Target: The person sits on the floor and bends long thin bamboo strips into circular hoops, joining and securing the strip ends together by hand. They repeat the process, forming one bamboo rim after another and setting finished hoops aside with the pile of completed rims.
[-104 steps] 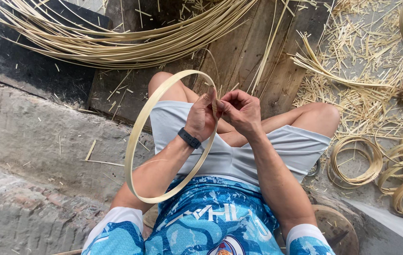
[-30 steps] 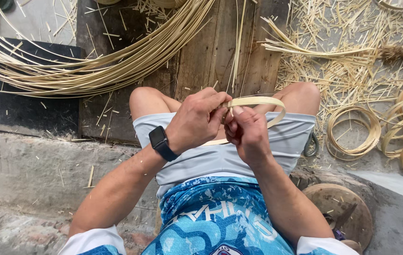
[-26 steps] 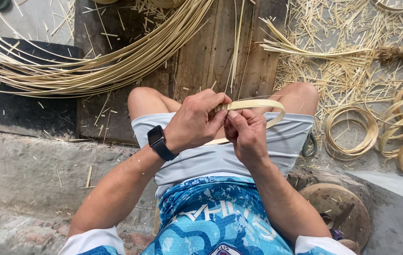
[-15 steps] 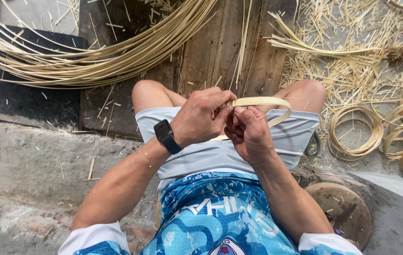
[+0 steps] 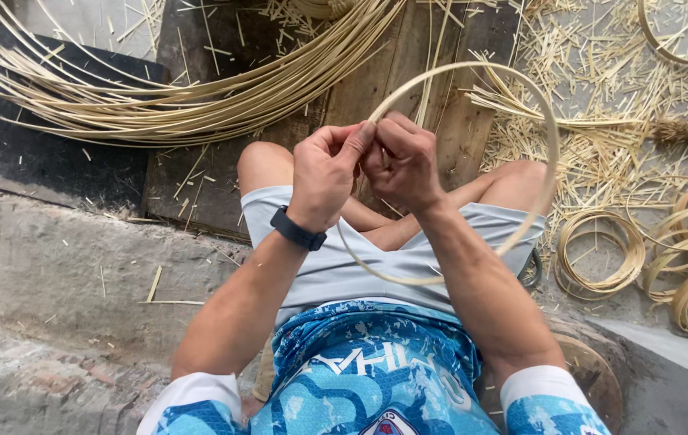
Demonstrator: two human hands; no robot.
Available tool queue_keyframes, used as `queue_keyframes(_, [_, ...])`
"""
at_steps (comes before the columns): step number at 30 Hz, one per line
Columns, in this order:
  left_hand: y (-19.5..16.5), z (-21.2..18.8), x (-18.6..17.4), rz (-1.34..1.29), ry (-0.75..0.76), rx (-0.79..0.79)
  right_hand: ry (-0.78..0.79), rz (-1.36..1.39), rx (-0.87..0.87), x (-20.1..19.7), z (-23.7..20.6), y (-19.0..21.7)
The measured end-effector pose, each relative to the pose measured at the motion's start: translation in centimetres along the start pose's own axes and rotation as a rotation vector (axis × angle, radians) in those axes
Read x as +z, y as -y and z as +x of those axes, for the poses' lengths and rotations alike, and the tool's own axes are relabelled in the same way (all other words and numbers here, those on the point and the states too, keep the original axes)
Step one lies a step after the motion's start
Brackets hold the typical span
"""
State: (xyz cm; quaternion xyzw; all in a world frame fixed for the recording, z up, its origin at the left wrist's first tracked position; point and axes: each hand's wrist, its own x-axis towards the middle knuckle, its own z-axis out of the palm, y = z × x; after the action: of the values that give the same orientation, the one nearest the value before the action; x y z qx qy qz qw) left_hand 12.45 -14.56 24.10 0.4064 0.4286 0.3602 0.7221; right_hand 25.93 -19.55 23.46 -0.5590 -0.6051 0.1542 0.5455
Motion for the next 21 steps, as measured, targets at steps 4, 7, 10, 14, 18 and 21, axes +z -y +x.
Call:
queue_keyframes(4, [2.9,0.8,-1.5,0.031,-0.035,-0.037,-0.089,0.188,0.309,3.4,-2.9,0.2])
queue_keyframes(7, [4.5,0.0,-2.7,0.105,-0.04,-0.06,-0.032,0.104,0.264,3.3,-4.1,-1.6])
queue_keyframes(10, [5.4,-1.5,-3.4,0.223,0.077,0.051,-0.183,-0.4,0.338,0.0,-3.3,-5.4])
queue_keyframes(14, [4.5,-0.3,-4.4,0.032,0.118,-0.293,0.03,0.061,0.468,-0.5,-4.2,-4.1])
queue_keyframes(18, [2.6,1.5,-5.7,-0.024,0.205,-0.308,0.184,-0.453,-0.16,-3.0,-3.2,0.9])
queue_keyframes(21, [1.7,1.9,-5.6,0.025,0.338,-0.282,0.156,-0.69,-0.43,-4.6,-0.1,2.1])
